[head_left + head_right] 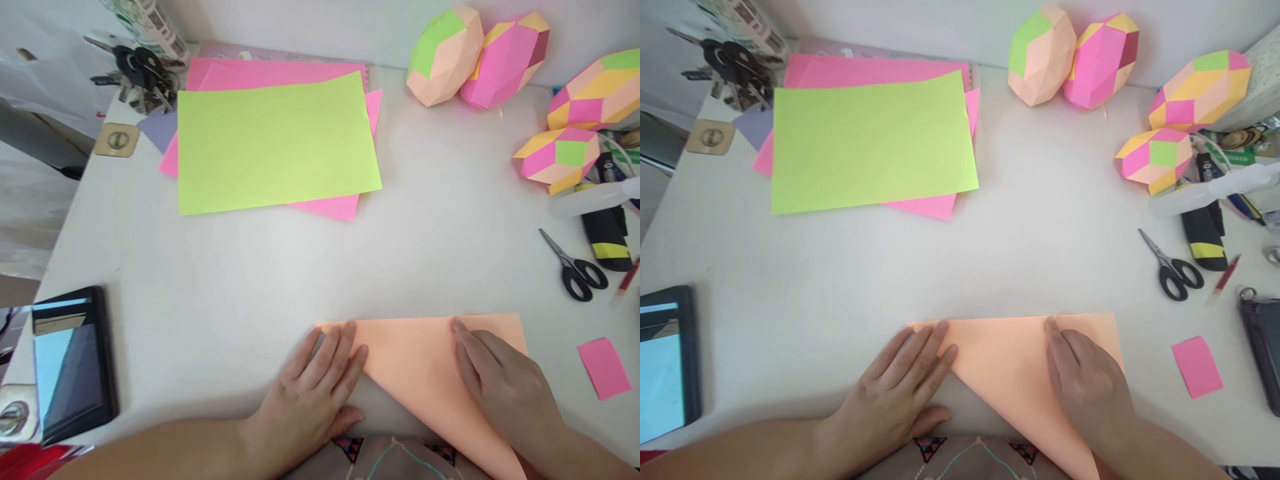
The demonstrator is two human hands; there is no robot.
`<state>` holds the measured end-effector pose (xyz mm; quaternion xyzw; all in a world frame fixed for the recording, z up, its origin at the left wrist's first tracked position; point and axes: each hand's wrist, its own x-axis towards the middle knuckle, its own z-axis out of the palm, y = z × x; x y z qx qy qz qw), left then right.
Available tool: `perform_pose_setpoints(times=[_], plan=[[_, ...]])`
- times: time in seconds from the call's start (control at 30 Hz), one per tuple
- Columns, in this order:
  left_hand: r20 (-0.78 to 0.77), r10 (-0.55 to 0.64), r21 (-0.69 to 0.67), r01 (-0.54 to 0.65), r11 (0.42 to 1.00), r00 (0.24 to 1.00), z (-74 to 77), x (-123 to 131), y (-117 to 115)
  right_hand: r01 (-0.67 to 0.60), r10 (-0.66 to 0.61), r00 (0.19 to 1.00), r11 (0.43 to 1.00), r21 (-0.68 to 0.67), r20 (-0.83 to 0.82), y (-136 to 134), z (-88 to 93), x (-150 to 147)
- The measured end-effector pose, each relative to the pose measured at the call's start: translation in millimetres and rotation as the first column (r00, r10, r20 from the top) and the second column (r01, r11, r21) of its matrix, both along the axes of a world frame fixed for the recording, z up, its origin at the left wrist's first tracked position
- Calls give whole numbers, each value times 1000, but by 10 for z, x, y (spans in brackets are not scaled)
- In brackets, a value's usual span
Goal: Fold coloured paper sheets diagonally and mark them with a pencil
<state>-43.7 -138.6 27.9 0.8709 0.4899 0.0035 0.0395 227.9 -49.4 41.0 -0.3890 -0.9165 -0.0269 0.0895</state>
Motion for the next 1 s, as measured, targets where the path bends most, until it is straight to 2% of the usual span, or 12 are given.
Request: perform_pose_setpoints(times=[0.2,0.47,0.83,1.0], plan=[[1,0,8,0,1000,1000,-4,0,-10,-8,8,1000,1000,11,-7,-15,-15,7],[156,57,61,-67,996,986,-75,37,-76,31,-31,999,999,25,13,-71,-22,-8],[167,43,89,-58,994,985,-127,31,-94,43,-44,999,999,27,28,-111,-57,-1],[158,38,88,-52,995,987,-130,31,-88,62,-65,997,995,74,37,-104,-57,-12]])
